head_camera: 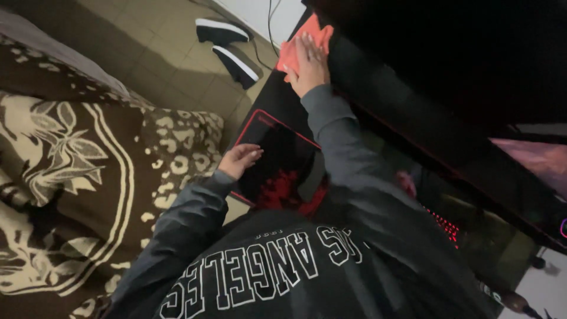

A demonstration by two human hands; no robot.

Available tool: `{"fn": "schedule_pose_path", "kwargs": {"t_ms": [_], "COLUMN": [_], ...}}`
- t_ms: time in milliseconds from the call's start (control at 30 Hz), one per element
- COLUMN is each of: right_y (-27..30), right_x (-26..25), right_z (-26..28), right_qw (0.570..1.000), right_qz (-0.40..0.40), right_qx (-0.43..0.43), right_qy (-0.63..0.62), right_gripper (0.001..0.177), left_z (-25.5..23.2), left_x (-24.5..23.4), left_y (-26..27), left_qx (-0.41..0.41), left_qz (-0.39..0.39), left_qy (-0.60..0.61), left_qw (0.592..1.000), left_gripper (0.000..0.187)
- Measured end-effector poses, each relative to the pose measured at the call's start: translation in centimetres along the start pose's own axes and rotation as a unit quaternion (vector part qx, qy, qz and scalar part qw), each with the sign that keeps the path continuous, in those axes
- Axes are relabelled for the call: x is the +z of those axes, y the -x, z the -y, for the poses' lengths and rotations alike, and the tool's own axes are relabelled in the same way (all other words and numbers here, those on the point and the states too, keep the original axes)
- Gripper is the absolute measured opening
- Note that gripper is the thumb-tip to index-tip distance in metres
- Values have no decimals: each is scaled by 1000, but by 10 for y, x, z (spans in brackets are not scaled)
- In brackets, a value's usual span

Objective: The person wipes a black desk surface with an orange cloth, moving from the right side near a monitor toward the left side over a mousepad. The person briefly lifts and replaces the mousepad to wipe underneath it, then continues wiping the surrounding desk area.

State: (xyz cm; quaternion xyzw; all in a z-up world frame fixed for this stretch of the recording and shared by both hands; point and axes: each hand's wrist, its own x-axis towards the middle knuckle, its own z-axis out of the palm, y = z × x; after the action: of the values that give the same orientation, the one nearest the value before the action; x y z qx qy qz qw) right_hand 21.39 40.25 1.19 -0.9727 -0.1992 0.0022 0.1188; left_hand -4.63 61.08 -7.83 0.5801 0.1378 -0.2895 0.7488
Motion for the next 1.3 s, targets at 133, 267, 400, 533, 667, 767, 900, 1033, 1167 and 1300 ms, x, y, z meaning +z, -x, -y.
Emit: {"fn": "schedule_pose_path", "kwargs": {"t_ms": [133,267,400,533,667,767,900,1033,1167,1300], "right_y": [43,102,133,137,108,72,38,23,23,29], "right_x": [4,13,39,109,119,106,121,130,121,115], "right_z": [8,24,7,-51,-46,-15,7,38,70,92], "right_qw": [991,974,982,983,947,948,966,969,966,960], "right_qz": [-32,33,-18,36,186,208,169,210,236,278], "right_qx": [-106,-142,-20,171,260,241,189,129,108,21], "right_qy": [-78,-174,-185,-56,4,7,43,19,21,40], "right_gripper": [67,77,60,81,101,112,113,104,98,76], "left_z": [0,41,19,42,66,55,61,67,63,52], "left_x": [-2,-24,-36,-37,-36,-28,-28,-30,-25,-20], "left_y": [8,-4,29,27,27,40,46,49,51,54], "left_qx": [21,142,38,76,8,-7,18,-8,-32,-32], "left_qz": [-74,-134,-176,-142,-81,-63,-71,-41,-27,-26], "left_qy": [-49,-69,-323,-467,-561,-569,-579,-611,-610,-619], "left_qw": [996,978,929,869,824,820,812,791,791,785], "left_gripper": [36,37,57,71,88,96,98,100,103,102]}}
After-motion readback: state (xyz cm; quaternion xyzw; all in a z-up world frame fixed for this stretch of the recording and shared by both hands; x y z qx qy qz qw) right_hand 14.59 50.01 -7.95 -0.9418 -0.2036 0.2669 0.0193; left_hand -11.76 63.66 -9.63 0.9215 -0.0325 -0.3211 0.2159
